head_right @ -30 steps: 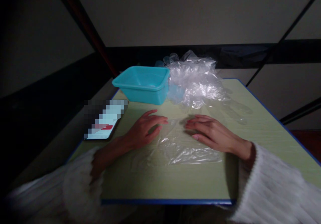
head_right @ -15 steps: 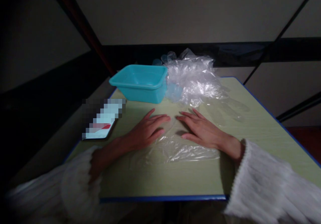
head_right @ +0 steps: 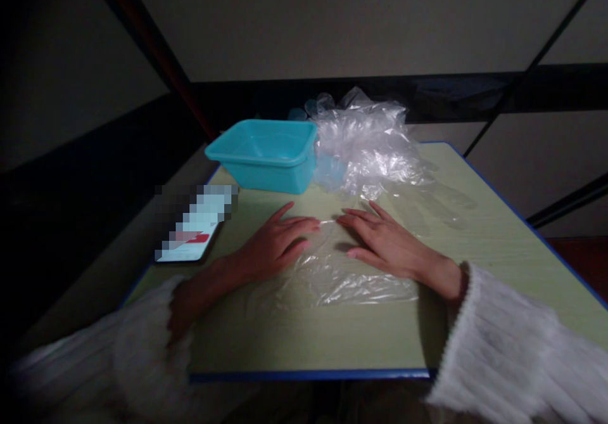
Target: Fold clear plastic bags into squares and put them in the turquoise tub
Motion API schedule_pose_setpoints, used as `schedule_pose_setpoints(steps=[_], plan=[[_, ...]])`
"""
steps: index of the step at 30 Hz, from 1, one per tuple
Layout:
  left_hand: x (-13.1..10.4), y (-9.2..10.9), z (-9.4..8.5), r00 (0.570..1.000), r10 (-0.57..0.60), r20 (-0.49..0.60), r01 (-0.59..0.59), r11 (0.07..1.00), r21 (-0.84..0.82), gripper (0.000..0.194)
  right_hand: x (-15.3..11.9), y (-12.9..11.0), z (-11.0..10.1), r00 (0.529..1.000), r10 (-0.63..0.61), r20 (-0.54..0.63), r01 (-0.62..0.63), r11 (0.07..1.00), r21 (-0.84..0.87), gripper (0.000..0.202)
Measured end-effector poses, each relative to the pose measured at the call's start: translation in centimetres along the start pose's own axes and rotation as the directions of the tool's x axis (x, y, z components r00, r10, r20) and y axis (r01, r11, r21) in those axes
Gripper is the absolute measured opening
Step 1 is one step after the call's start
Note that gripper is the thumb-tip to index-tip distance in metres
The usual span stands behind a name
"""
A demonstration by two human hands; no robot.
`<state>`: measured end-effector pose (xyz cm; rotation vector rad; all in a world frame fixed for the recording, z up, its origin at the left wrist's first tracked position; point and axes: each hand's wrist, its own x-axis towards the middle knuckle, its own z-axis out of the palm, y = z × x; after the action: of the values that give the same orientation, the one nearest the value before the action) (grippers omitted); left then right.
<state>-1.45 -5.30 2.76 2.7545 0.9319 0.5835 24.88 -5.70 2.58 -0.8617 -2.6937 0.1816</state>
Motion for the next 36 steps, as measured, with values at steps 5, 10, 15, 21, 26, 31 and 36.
schedule_pose_setpoints(steps=[5,10,15,21,26,31,36], plan=[[-0.3,-0.7,-0.7,0.988,0.049,-0.147,-0.027,0.988,0.151,0.03,-0.7,-0.1,-1.2,0.999,-0.029,-0.033,0.03,0.999,0.016,0.049],[-0.3,-1.0,-1.0,0.992,0.052,-0.117,-0.015,0.956,0.295,0.033,-1.5,-0.1,-1.8,0.994,-0.11,-0.026,0.112,0.992,0.057,0.044],[-0.3,-1.0,-0.9,0.997,0.024,-0.074,0.001,0.946,0.323,0.035,-1.7,-0.4,-1.8,0.987,-0.158,-0.002,0.158,0.983,0.097,0.042],[-0.2,-0.9,-0.8,0.998,-0.018,-0.066,0.037,0.953,0.299,0.036,-1.5,-1.4,-1.8,0.974,-0.226,-0.004,0.225,0.964,0.145,0.041],[-0.1,-0.7,-0.8,0.998,-0.048,-0.048,0.059,0.968,0.245,0.036,-1.5,-2.1,-1.8,0.965,-0.261,0.006,0.256,0.95,0.179,0.042],[-0.1,-0.5,-0.7,0.997,-0.073,-0.013,0.074,0.98,0.185,0.038,-1.4,-3.7,-1.9,0.956,-0.293,0.017,0.283,0.935,0.212,0.041],[-0.2,-0.3,-0.5,0.996,-0.078,0.04,0.071,0.984,0.164,0.039,-1.1,-5.2,-1.6,0.94,-0.338,0.048,0.317,0.915,0.249,0.045]])
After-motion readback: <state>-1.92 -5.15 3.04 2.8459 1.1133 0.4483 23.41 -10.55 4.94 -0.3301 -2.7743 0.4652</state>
